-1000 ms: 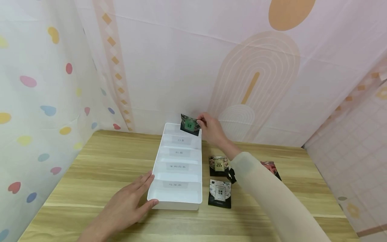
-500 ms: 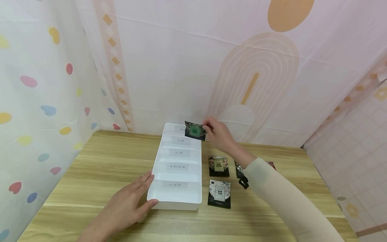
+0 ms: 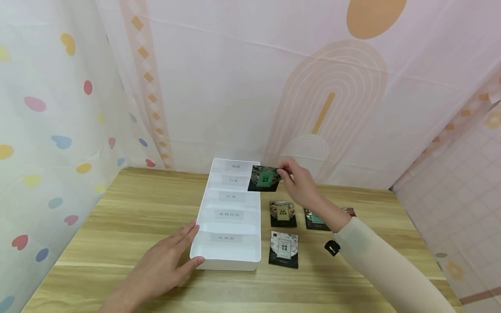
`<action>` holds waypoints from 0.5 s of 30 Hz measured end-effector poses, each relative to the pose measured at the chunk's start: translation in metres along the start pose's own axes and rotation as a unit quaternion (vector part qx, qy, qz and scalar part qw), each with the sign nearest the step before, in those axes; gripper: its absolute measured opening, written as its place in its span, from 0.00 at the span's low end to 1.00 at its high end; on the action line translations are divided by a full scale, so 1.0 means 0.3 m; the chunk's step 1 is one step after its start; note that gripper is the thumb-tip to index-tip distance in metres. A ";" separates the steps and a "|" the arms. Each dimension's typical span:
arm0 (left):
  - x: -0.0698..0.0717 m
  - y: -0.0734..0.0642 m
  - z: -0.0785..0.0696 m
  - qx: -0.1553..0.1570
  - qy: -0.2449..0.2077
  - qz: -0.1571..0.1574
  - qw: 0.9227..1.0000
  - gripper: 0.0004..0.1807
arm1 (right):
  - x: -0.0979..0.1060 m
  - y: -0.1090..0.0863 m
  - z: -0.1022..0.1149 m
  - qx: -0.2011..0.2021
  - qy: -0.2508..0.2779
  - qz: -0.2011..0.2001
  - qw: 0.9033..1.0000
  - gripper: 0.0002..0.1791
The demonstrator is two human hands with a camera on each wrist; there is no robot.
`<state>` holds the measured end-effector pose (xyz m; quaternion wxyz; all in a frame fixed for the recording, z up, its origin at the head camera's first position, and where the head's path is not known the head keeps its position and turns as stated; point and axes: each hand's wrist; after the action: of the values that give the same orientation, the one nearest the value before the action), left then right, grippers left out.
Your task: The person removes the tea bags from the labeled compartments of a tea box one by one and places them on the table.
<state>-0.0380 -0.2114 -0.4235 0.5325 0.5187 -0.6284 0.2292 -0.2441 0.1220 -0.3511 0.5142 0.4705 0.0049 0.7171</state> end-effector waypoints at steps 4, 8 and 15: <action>0.001 0.000 0.002 0.000 -0.002 0.000 1.000 0.41 | 0.028 -0.036 -0.022 0.011 0.002 -0.027 1.000 0.03; 0.002 0.001 0.004 0.000 0.000 0.000 1.000 0.41 | 0.055 -0.071 -0.052 0.039 0.001 -0.061 0.997 0.05; -0.002 -0.001 0.006 -0.004 0.000 -0.003 1.000 0.41 | 0.108 -0.150 -0.086 -0.009 -0.009 -0.068 0.998 0.05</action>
<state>-0.0385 -0.2127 -0.4247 0.5351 0.5183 -0.6278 0.2255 -0.2296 0.1795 -0.3659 0.5658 0.4706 0.0262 0.6765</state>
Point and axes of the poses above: each hand's wrist, its own y-axis towards the middle knuckle, its own x-axis out of the back of the hand, z = x × y, and after that the axes turned 5 degrees about -x, right-handed
